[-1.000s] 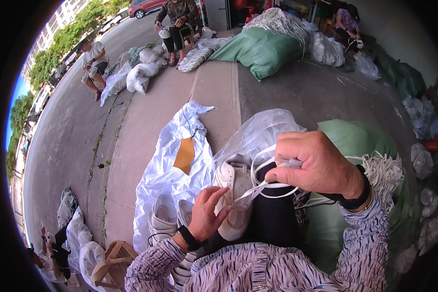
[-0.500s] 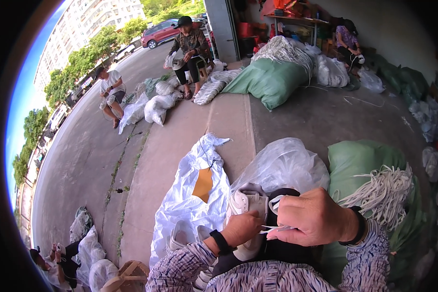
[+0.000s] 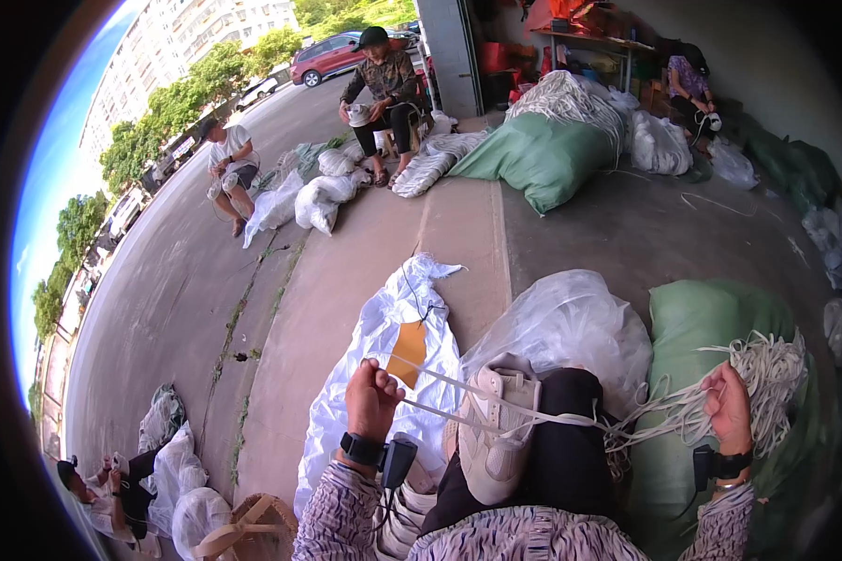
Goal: Lacing a white sneaker.
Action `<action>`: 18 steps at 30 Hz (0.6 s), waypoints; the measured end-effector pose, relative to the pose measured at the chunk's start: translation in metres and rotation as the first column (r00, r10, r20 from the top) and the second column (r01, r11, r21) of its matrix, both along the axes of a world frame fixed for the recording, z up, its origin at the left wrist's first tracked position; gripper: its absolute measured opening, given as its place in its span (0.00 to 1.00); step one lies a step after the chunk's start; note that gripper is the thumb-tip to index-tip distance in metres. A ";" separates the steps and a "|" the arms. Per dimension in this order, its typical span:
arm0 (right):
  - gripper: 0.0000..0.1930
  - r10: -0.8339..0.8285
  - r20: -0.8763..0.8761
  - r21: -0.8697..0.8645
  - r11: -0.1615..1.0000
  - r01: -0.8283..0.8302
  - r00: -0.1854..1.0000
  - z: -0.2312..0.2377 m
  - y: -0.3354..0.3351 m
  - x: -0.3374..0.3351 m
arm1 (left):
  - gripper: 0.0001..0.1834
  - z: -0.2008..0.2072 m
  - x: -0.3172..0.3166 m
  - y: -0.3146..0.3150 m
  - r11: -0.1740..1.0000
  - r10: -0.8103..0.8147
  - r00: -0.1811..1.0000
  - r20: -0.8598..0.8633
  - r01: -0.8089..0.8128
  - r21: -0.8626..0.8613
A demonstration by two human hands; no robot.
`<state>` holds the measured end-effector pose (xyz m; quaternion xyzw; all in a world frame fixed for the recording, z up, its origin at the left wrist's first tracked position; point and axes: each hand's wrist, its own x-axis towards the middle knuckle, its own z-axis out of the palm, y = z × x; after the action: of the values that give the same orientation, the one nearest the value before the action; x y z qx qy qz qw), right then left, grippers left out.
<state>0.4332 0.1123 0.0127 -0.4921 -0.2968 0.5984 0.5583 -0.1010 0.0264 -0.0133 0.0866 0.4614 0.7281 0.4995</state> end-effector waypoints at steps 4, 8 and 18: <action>0.13 -0.203 -0.063 -0.181 0.965 0.189 0.977 -0.079 -0.001 0.118 | 0.06 -0.025 -0.149 -0.017 0.923 0.377 0.926 0.000 -0.375 -0.082; 0.14 -0.360 0.730 0.196 0.925 0.327 0.581 -0.131 -0.016 0.217 | 0.07 -0.030 -0.314 -0.130 0.626 0.733 0.675 -0.088 -0.719 -0.301; 0.15 0.328 0.607 0.053 0.892 -0.449 0.724 -0.083 0.001 -0.034 | 0.18 -0.024 -0.395 -0.324 0.503 0.670 0.673 -0.312 -0.721 -0.477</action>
<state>0.3996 0.1133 -0.0699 -0.5202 -0.6076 0.4898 0.3469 -0.4962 -0.2977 -0.0376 -0.2268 0.6707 0.6911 0.1457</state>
